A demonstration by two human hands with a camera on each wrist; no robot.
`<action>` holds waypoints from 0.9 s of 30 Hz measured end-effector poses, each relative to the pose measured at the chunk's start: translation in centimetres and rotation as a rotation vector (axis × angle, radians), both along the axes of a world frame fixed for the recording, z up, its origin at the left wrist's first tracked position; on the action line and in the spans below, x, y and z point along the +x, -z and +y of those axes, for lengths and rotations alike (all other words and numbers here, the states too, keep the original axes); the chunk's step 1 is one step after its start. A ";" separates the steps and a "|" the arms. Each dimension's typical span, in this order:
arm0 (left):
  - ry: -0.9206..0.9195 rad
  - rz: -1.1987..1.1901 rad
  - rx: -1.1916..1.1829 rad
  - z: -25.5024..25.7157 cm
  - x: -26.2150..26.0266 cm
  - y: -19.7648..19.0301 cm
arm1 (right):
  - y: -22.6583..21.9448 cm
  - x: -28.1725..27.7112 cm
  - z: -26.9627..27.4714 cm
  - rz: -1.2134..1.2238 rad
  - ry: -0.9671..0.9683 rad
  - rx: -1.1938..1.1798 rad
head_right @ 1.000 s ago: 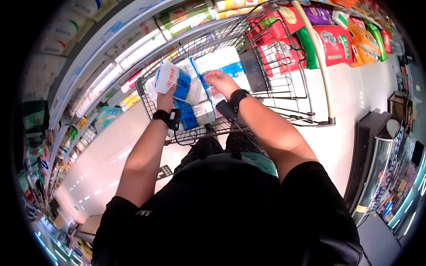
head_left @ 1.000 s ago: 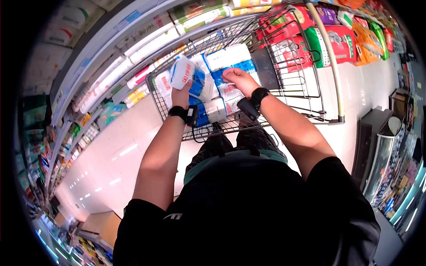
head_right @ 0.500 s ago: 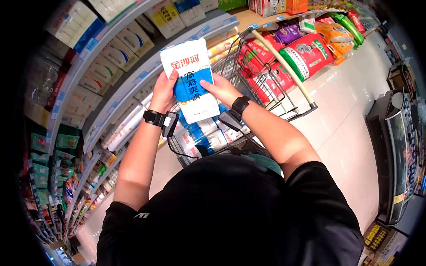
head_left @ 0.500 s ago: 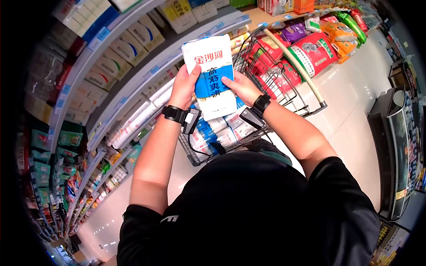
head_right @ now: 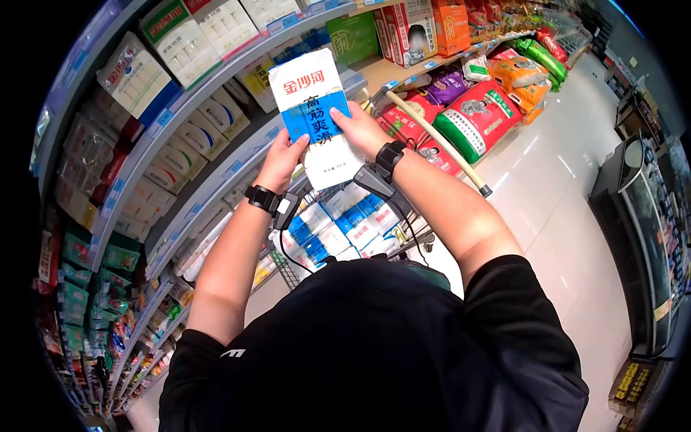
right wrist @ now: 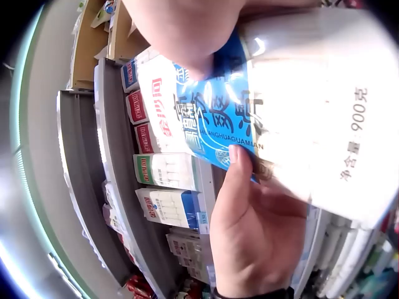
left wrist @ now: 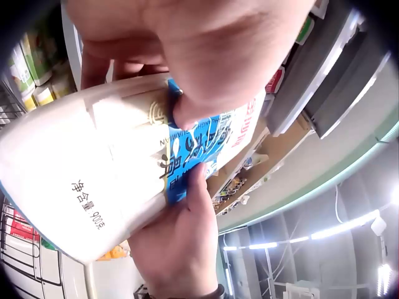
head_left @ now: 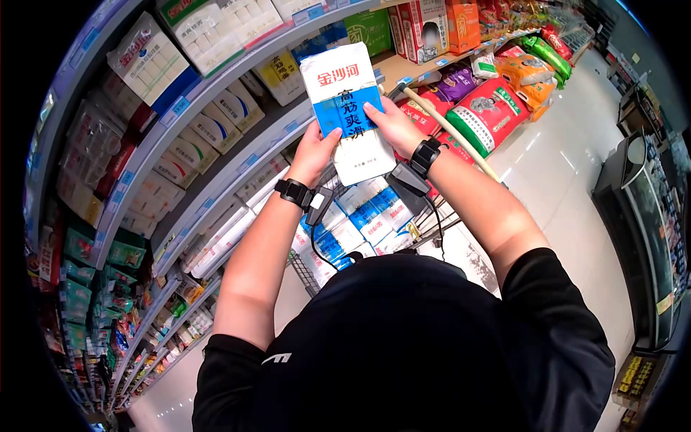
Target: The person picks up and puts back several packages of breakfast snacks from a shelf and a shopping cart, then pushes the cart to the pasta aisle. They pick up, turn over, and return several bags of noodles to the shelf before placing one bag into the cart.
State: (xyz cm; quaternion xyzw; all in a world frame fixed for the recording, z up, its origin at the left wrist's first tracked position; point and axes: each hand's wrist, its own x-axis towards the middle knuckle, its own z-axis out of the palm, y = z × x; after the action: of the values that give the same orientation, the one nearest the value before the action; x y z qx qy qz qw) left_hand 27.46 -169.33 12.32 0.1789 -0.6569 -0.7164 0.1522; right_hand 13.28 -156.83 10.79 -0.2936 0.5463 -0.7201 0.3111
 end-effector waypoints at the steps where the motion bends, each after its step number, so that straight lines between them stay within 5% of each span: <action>1: -0.033 0.009 0.021 -0.1 -0.8 0.2 | 0.0 -0.9 -0.3 0.061 0.073 0.075; 5: -0.037 -0.044 0.085 -1.3 -5.0 1.1 | 0.1 -6.1 -1.9 -0.127 -0.101 0.176; 10: -0.085 -0.135 0.197 -3.4 -11.6 0.9 | -2.5 -12.4 -4.3 0.028 -0.075 0.394; 13: -0.092 -0.149 0.148 -6.4 -16.8 2.3 | 2.4 -19.3 -8.5 -0.090 -0.134 0.260; 17: -0.114 -0.109 -0.003 -10.4 -22.7 3.5 | 4.1 -25.3 -12.7 0.122 -0.086 0.334; 19: -0.175 -0.259 0.051 -12.2 -25.1 3.3 | 9.0 -30.7 -16.7 0.235 -0.090 0.351; 22: -0.152 -0.359 0.074 -15.6 -28.6 4.2 | 10.7 -34.1 -19.8 0.317 -0.058 0.332; 25: -0.160 -0.345 0.143 -19.1 -32.2 5.8 | 6.7 -35.7 -21.2 0.454 -0.043 0.473; 27: -0.240 -0.348 -0.130 -19.0 -32.7 4.2 | 7.8 -36.7 -23.1 0.625 0.043 0.389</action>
State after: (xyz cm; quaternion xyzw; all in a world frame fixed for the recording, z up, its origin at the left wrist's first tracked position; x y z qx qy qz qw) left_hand -5.28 -188.31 8.12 0.3667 -0.6919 -0.6077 0.1320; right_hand -23.38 -179.96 3.02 -0.4232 0.7478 -0.4846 0.1641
